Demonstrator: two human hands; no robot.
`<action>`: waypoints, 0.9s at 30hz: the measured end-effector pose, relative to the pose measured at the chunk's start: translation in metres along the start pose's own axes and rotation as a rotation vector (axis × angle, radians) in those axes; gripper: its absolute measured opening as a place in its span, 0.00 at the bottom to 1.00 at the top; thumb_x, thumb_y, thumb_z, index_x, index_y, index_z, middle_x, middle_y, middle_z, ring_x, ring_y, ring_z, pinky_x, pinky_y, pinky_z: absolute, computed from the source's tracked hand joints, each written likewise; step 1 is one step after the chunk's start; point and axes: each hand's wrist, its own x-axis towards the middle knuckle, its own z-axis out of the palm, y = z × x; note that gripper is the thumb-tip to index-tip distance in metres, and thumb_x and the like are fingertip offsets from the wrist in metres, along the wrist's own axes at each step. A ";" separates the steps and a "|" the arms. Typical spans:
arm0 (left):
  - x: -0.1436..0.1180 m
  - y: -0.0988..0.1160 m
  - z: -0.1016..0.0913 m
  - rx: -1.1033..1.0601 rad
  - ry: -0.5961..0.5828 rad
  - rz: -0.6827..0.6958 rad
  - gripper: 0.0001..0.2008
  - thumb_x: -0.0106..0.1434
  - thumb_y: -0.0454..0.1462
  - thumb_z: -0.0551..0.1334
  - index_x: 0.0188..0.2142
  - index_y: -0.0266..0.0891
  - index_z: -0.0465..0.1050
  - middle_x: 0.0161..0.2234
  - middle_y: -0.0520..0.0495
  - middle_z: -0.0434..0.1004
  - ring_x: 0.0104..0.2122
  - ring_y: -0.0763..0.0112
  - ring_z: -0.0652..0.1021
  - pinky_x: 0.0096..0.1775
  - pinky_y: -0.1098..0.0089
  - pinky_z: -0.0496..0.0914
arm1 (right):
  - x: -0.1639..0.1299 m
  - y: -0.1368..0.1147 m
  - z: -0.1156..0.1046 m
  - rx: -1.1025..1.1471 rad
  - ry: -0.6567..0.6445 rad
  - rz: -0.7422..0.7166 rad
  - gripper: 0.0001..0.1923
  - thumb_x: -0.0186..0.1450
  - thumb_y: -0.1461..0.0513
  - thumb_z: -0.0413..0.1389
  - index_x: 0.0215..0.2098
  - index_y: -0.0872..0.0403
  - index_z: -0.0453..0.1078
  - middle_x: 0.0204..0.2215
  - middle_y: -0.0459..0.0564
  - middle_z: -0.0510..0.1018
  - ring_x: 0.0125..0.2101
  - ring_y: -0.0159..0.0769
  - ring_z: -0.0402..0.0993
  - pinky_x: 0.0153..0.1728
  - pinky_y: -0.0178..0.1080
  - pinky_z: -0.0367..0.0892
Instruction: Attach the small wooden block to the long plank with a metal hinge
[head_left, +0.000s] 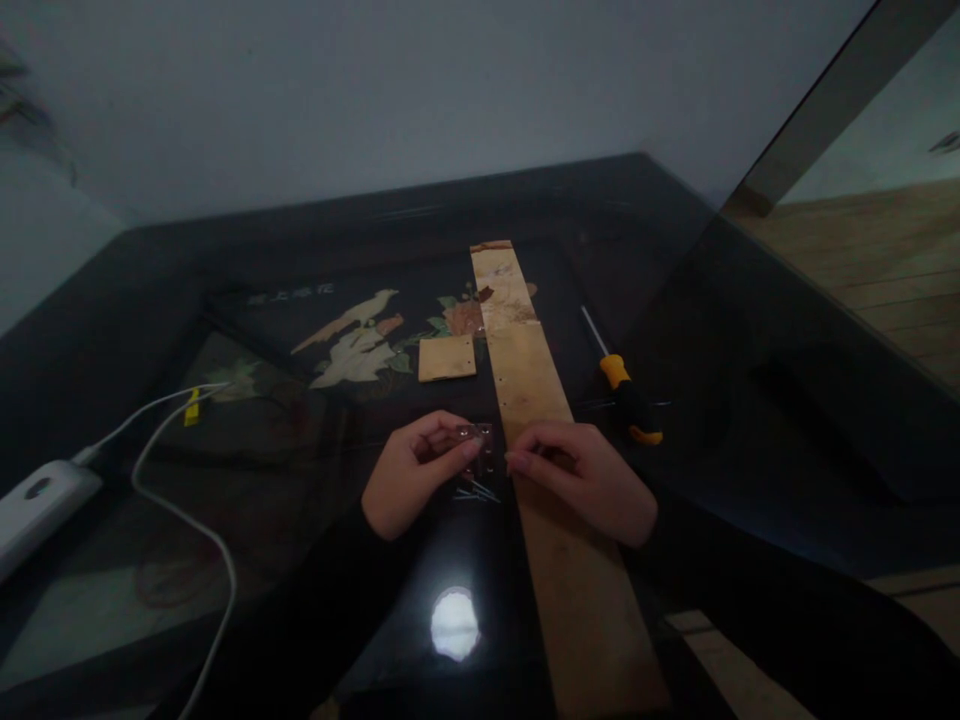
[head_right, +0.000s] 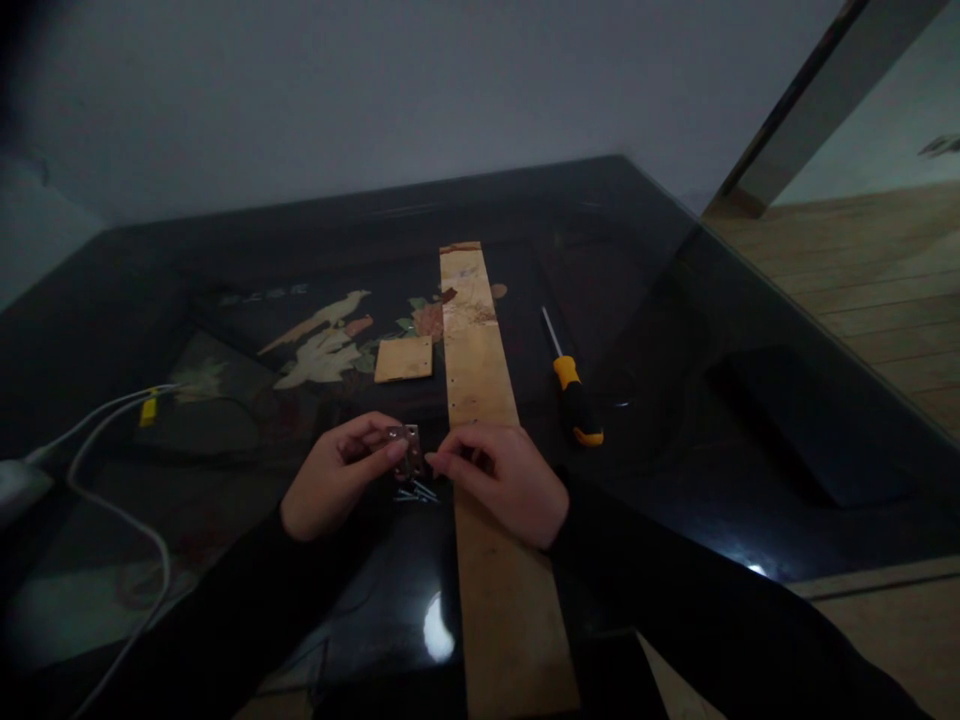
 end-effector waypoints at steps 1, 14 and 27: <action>0.001 0.000 -0.002 0.004 0.019 0.020 0.09 0.54 0.39 0.65 0.30 0.34 0.70 0.26 0.51 0.76 0.24 0.78 0.73 0.27 0.78 0.68 | 0.000 0.000 0.000 -0.033 0.007 -0.006 0.16 0.62 0.55 0.49 0.28 0.57 0.70 0.25 0.46 0.73 0.27 0.24 0.66 0.29 0.30 0.60; 0.007 0.001 -0.012 -0.011 0.053 0.060 0.10 0.53 0.40 0.65 0.29 0.34 0.70 0.24 0.51 0.75 0.23 0.78 0.72 0.26 0.76 0.67 | 0.005 0.001 0.002 -0.306 -0.130 -0.056 0.09 0.62 0.59 0.50 0.32 0.55 0.70 0.29 0.46 0.72 0.34 0.28 0.66 0.37 0.33 0.60; 0.006 0.001 -0.011 -0.032 0.103 0.071 0.14 0.49 0.41 0.67 0.32 0.34 0.69 0.25 0.52 0.73 0.23 0.77 0.71 0.25 0.76 0.67 | 0.015 -0.008 0.032 -0.708 -0.268 -0.293 0.09 0.57 0.62 0.56 0.37 0.55 0.69 0.36 0.50 0.71 0.40 0.36 0.63 0.41 0.40 0.60</action>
